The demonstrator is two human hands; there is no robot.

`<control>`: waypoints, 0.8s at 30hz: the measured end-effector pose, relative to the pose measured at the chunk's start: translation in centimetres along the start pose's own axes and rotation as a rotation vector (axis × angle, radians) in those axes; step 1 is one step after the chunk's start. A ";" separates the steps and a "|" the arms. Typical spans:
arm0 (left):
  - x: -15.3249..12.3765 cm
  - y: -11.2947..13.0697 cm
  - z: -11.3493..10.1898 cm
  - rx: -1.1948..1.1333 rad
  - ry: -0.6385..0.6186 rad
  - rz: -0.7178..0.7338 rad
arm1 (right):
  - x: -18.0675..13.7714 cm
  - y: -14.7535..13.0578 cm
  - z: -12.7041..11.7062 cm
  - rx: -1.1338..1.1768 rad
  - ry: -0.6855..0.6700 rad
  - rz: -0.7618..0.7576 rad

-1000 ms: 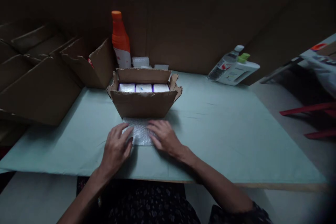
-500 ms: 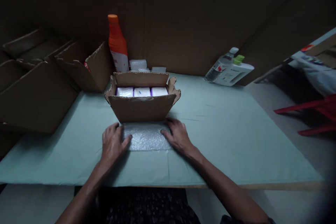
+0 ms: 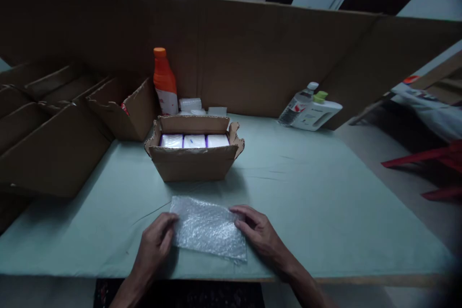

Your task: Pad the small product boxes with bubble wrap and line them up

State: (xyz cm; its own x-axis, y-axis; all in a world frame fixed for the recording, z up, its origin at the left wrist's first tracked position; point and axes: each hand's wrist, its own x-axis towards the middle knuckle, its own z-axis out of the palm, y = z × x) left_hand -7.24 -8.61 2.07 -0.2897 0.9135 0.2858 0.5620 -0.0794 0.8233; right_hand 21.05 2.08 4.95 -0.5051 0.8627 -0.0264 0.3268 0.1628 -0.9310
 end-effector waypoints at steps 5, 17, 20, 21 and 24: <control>4.6 6.1 -5.1 0.109 0.113 0.272 | 3.0 -8.0 -3.4 -0.090 0.118 -0.374; 23.3 11.8 -8.6 0.754 -0.418 0.019 | 21.5 -16.1 -6.9 -0.877 -0.223 -0.394; 24.3 11.8 -7.4 0.791 -0.521 0.011 | 21.9 -15.8 -6.1 -0.941 -0.296 -0.391; 24.4 11.9 -7.1 0.798 -0.573 0.003 | 21.8 -15.8 -6.0 -0.957 -0.318 -0.391; 24.5 12.6 -7.2 0.818 -0.688 -0.010 | 20.9 -16.3 -5.9 -1.008 -0.381 -0.395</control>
State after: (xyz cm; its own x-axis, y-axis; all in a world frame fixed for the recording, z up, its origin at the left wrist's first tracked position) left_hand -12.90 9.91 22.98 0.0591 0.9617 -0.2677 0.9850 -0.0127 0.1719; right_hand 9.90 20.30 21.78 -0.8677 0.4927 -0.0657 0.4957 0.8477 -0.1889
